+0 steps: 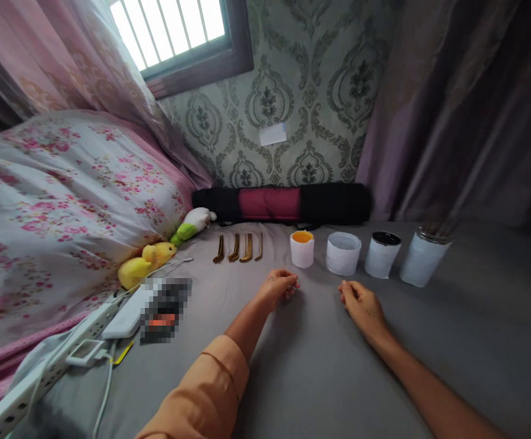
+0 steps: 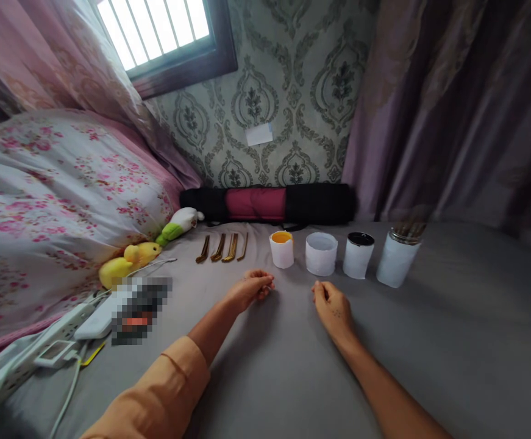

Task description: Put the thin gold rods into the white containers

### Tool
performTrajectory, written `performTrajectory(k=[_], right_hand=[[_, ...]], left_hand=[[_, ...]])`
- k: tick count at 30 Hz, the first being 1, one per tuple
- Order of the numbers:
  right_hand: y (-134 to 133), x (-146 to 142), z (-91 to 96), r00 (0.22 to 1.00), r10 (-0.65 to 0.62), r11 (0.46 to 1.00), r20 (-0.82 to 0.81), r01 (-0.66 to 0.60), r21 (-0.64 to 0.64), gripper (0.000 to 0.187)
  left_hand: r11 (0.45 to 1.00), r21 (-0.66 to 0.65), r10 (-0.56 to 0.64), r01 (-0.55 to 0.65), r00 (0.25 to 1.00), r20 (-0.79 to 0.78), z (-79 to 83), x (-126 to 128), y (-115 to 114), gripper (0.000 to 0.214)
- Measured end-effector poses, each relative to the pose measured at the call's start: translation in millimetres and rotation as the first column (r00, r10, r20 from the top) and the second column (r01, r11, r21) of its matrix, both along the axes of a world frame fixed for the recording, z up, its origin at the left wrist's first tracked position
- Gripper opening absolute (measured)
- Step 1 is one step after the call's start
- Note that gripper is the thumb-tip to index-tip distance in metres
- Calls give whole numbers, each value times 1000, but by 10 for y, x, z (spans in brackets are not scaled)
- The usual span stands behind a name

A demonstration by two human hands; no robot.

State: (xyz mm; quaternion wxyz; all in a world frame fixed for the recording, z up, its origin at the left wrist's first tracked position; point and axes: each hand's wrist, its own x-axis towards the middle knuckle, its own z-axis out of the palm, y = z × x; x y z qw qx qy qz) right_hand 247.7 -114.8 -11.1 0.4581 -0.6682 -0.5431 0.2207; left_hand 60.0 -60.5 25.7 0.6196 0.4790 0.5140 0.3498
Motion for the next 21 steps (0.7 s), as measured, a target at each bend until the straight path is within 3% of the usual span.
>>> performTrajectory(k=[5, 10, 21], right_hand=[[16, 12, -47, 1000, 5, 1000, 8, -5, 20, 40], [9, 10, -46, 1000, 4, 999, 24, -5, 33, 40], [-23, -21, 17, 1000, -3, 1000, 5, 3, -2, 35]], left_hand=[[992, 115, 64, -43, 981, -184, 55, -88, 141, 3], [975, 207, 152, -77, 915, -373, 46, -202, 317, 8], [909, 417, 318, 9, 631, -707, 27, -548, 725, 17]])
